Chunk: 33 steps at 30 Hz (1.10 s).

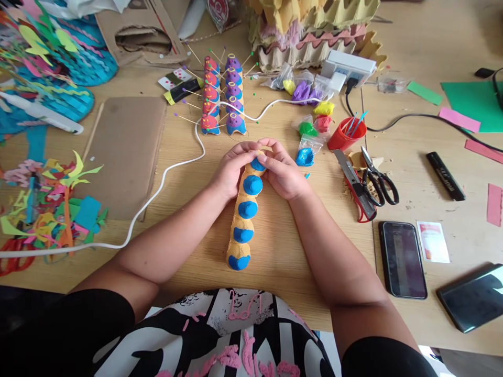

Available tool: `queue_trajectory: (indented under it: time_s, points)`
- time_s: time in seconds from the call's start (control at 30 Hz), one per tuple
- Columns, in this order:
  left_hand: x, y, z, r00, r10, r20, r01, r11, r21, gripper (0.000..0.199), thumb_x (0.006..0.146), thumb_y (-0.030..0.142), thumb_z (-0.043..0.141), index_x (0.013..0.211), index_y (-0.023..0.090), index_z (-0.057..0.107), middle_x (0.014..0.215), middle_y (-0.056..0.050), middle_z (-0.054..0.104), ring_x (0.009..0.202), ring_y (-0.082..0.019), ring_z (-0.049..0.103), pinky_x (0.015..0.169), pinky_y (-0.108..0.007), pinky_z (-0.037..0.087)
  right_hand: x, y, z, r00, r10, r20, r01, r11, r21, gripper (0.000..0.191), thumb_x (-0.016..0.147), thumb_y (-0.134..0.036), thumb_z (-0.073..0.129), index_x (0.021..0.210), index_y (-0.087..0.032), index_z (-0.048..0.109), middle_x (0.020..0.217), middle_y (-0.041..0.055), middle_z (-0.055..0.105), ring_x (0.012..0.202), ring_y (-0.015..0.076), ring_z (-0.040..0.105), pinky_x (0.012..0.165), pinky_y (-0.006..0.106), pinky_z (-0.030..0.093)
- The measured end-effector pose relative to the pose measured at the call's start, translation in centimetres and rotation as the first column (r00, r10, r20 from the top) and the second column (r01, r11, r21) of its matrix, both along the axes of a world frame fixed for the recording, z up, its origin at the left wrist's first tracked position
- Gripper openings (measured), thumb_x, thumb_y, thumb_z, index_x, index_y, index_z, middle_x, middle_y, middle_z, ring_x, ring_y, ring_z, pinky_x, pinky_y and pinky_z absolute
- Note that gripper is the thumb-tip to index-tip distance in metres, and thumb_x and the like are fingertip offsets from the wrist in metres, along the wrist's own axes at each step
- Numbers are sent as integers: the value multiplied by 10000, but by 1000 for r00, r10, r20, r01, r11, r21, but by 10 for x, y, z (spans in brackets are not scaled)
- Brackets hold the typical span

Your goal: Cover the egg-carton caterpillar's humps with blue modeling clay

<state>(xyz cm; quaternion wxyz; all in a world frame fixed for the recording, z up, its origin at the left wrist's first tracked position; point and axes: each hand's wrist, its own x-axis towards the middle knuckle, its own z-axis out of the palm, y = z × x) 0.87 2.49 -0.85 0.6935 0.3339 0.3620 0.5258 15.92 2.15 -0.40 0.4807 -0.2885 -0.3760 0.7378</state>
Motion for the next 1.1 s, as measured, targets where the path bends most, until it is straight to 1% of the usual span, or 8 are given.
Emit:
queue_trajectory:
  time_s: [0.13,0.23,0.3,0.43,0.5,0.6,0.77,1.1]
  points:
    - [0,0,0,1000,-6,30,5,999,48,159,907,316,837,1025,230,775,1040,16,860,1006,-150,815,950,-269,621,-1,0,-1,999,-39,-2,39,999,2,531,767,-498,994,1111,-303,638,887,-57,709,781,157,695,731,297,631]
    - [1,-1,3,998,-32,52,29,998,63,223,999,433,753,1085,232,797,1247,-29,861,1283,-211,783,1128,-335,602,-2,1,-3,997,-74,6,74,997,14,517,782,-549,976,1107,-298,663,955,-34,742,843,174,716,794,327,654]
    - [1,-1,2,997,-60,58,55,996,73,291,966,497,798,1106,242,798,1299,-41,850,1337,-248,768,1173,-379,587,-3,2,-4,994,-108,20,107,994,25,518,787,-578,968,1104,-297,670,969,-24,737,875,184,720,825,341,661]
    - [0,1,-2,995,-82,48,76,991,112,483,759,421,1004,1152,251,782,1317,-35,844,1328,-264,772,1180,-389,575,-5,2,-7,985,-169,31,168,985,36,533,778,-621,968,1082,-303,669,954,-23,710,908,193,718,852,350,664]
    - [0,2,-4,995,-69,71,60,992,111,487,741,404,1024,1129,246,775,1276,-26,852,1302,-252,785,1179,-386,577,-5,3,-8,980,-195,34,193,980,51,531,784,-647,958,1073,-309,670,977,-22,715,934,191,718,866,345,667]
    - [-1,4,-6,995,-39,89,32,997,77,425,786,390,1006,1110,254,767,1137,4,865,1185,-220,822,1112,-362,611,-3,4,-10,975,-217,53,211,972,100,514,822,-689,917,1102,-332,675,1030,-22,735,986,191,725,892,343,673]
    - [-4,4,-3,989,-17,146,11,999,42,218,925,284,891,1112,257,782,1048,33,855,995,-160,819,1020,-334,640,2,8,-14,954,-256,154,209,940,271,559,742,-604,1013,1137,-348,710,1176,-27,762,1038,176,735,961,326,663]
    - [-7,6,-5,998,-12,56,11,1000,23,226,979,351,832,1179,247,807,1155,-3,845,1222,-232,810,1103,-402,637,4,11,-21,861,-385,333,196,854,482,636,774,-716,947,1240,-337,740,1271,30,798,1167,252,768,1058,431,671]
